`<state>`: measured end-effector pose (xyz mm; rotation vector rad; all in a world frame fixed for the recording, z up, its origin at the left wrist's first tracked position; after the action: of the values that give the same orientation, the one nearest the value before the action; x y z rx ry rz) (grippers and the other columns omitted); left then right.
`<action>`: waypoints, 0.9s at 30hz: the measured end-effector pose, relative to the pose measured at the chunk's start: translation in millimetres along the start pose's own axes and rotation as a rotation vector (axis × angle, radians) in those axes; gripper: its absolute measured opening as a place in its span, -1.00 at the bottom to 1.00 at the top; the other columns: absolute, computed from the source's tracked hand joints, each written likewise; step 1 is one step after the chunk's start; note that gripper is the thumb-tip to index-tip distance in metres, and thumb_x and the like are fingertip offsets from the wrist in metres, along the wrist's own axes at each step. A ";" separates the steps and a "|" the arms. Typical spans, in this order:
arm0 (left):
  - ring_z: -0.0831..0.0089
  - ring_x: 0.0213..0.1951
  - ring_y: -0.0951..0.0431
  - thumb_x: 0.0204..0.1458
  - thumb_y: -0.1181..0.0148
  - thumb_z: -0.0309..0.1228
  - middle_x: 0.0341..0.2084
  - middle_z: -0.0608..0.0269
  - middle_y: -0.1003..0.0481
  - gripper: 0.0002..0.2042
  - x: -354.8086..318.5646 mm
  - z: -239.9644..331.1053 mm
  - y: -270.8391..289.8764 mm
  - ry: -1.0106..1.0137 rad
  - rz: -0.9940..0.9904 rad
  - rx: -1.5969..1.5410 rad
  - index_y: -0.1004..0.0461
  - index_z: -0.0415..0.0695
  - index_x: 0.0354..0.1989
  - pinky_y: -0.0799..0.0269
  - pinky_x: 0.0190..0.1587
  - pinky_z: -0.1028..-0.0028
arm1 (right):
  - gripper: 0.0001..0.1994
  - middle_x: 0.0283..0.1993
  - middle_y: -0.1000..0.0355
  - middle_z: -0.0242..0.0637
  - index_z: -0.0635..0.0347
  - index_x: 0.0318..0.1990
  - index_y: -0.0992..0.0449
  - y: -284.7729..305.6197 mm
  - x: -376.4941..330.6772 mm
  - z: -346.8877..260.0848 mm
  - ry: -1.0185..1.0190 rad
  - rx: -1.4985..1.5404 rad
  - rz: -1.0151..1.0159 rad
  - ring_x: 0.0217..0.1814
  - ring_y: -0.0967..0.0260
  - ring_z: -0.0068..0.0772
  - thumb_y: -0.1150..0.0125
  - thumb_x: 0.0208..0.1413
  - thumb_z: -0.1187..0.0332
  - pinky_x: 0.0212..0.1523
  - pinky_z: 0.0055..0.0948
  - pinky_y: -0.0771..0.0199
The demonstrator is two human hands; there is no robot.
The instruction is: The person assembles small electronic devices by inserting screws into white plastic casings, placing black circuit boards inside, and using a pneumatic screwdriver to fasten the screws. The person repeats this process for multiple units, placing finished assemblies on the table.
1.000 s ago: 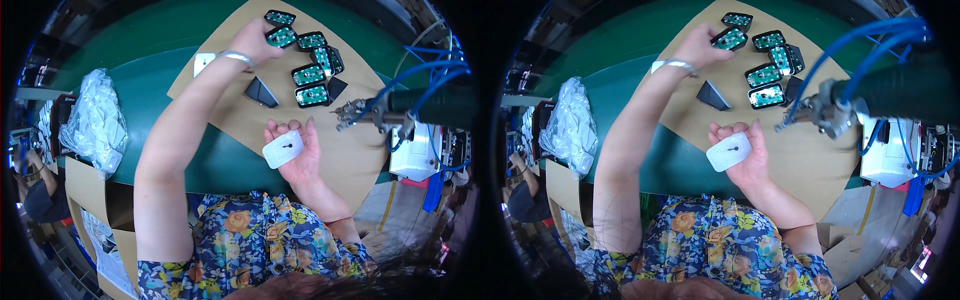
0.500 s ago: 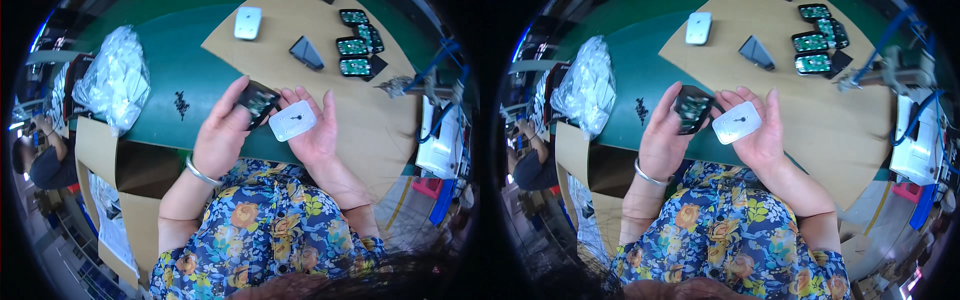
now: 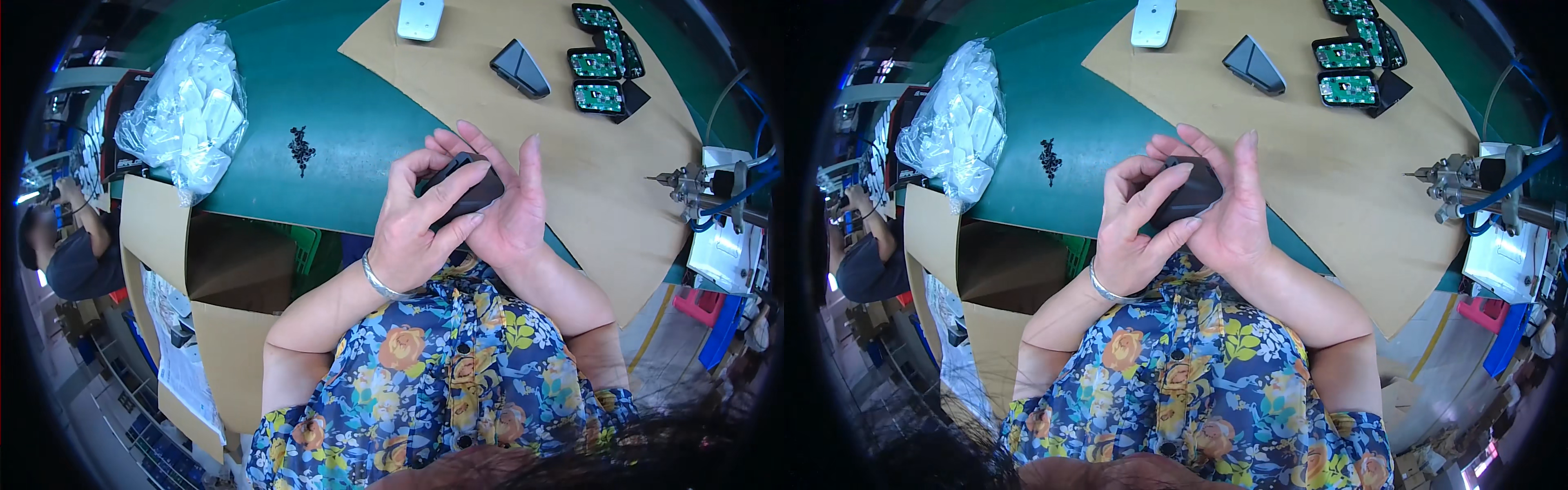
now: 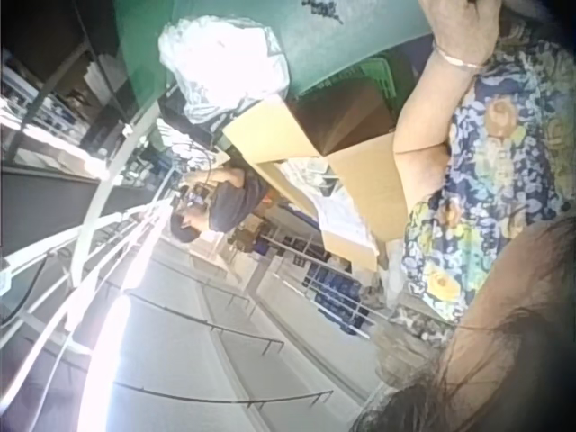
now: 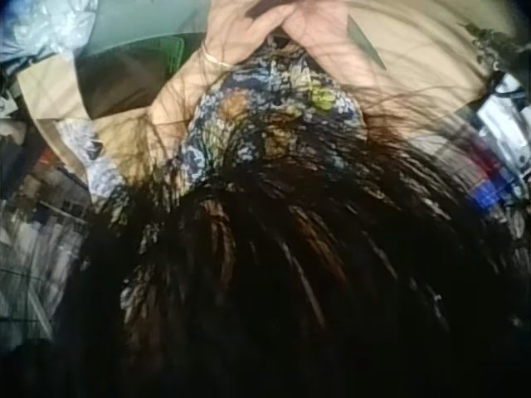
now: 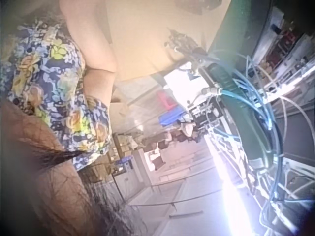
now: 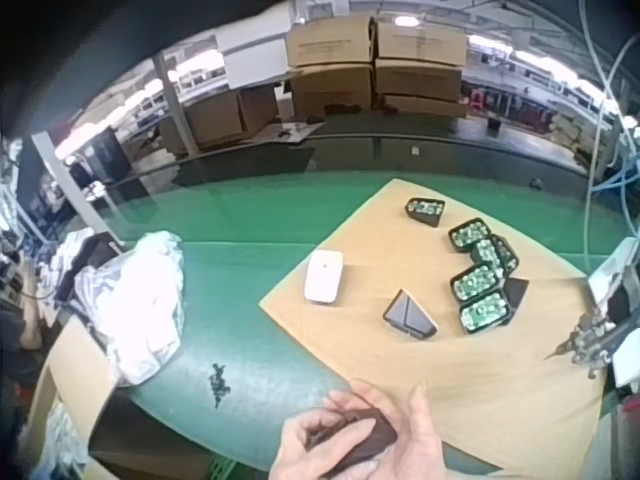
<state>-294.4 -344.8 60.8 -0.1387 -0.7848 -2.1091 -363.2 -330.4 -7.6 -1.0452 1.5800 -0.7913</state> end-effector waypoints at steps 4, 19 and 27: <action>0.21 -0.08 -0.35 -0.27 -0.37 -0.32 -0.09 0.03 -0.28 -0.45 1.7 0.6 3.2 0.012 -0.024 -0.018 -0.39 -0.18 -0.03 -0.34 -0.08 0.35 | -0.28 0.04 -0.23 -0.10 0.19 0.10 -0.17 1.0 -1.6 -0.1 -0.028 0.030 -0.023 0.13 -0.15 -0.17 0.26 0.05 -0.28 0.14 -0.11 -0.19; 0.12 -0.37 -0.55 -0.29 -0.35 -0.35 -0.30 -0.01 -0.48 -0.41 8.6 15.0 2.5 -0.044 -0.098 0.390 -0.31 -0.22 0.00 -0.50 -0.41 0.38 | -0.04 0.24 0.06 -0.17 0.13 0.30 0.32 -2.3 -4.5 -10.1 -0.006 -0.269 -0.145 0.28 0.09 -0.25 0.35 -0.08 -0.42 0.24 -0.18 0.02; 0.22 -0.42 -0.55 -0.14 -0.12 -0.50 -0.31 0.01 -0.47 -0.50 6.2 -22.8 -16.8 0.280 -0.195 -0.150 -0.25 -0.11 0.08 -0.49 -0.35 0.35 | -0.22 0.23 -0.03 -0.13 0.20 0.26 0.07 6.9 -53.7 -67.5 0.537 -0.851 -0.063 0.29 0.04 -0.19 0.36 0.08 -0.28 0.28 -0.16 0.09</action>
<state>-307.0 -355.0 36.8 0.1572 -0.4891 -2.3073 -425.7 -279.6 24.1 -1.5630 2.4614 -0.4387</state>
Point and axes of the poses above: each hand's wrist, its own x-axis towards the middle knuckle, its own y-axis out of the back of the hand, z = x × y, the point moved 10 cm from there along x, towards the middle knuckle
